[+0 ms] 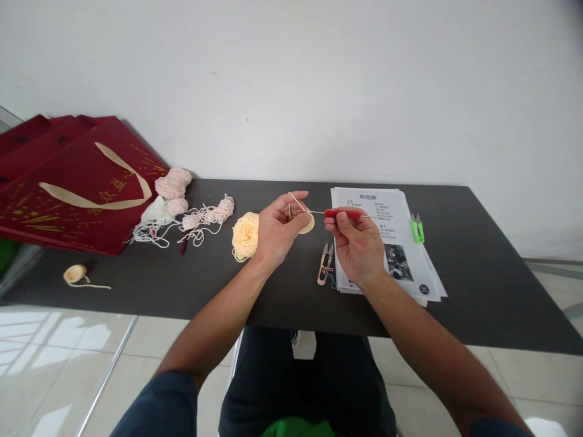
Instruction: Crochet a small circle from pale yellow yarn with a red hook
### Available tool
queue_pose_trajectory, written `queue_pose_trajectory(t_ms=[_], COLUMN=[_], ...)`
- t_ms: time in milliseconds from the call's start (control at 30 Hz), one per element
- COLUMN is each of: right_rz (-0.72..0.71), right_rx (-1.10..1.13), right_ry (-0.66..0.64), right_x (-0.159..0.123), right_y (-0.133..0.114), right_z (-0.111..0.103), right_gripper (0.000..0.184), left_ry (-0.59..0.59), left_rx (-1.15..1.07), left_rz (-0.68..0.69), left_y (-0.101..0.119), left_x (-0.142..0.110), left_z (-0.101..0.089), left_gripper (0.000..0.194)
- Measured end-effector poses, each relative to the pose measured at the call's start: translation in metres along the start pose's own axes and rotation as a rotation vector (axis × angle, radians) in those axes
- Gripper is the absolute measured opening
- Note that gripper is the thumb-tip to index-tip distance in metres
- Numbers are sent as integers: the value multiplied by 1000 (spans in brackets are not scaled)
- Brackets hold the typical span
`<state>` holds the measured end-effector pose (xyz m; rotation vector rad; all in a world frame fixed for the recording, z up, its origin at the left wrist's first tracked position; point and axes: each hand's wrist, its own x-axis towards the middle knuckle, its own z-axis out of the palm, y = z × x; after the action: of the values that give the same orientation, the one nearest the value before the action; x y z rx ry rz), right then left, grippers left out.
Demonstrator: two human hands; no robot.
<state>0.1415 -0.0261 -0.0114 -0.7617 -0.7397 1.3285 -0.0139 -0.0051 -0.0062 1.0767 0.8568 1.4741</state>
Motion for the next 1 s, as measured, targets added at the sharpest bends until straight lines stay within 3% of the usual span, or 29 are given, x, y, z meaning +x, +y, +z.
queue_pose_trajectory(t_ms=[167,300,433,533,633,733,1000], right_rz=[-66,-225,-502,-783,-915,-838,-244], right_rx=[-39,-188,-462,-636,-727,-697,-157], right_ry=[-5,21,37,-63,-164,-182,-46], right_x=[-2,-8,-18,-23,-24,-24,-5], right_y=[1,4,9,12,13,14,6], right_z=[3,4,2,-2,-5,-6,2], right_gripper=[15,11,16,34,47,43,7], left_ry=[-16,-7,-18,-17,0,6,10], left_rx=[55,81,-25,-142,-236,-295,-292], left_rz=[-43,-31,-66,-142,-179,-206,-258], left_y=[0,0,1,4,9,12,16], left_x=[-1,-2,-2,-2,-4,-4,-1], left_z=[0,1,2,4,5,5,3], left_gripper=[64,76,82,85,86,83,75])
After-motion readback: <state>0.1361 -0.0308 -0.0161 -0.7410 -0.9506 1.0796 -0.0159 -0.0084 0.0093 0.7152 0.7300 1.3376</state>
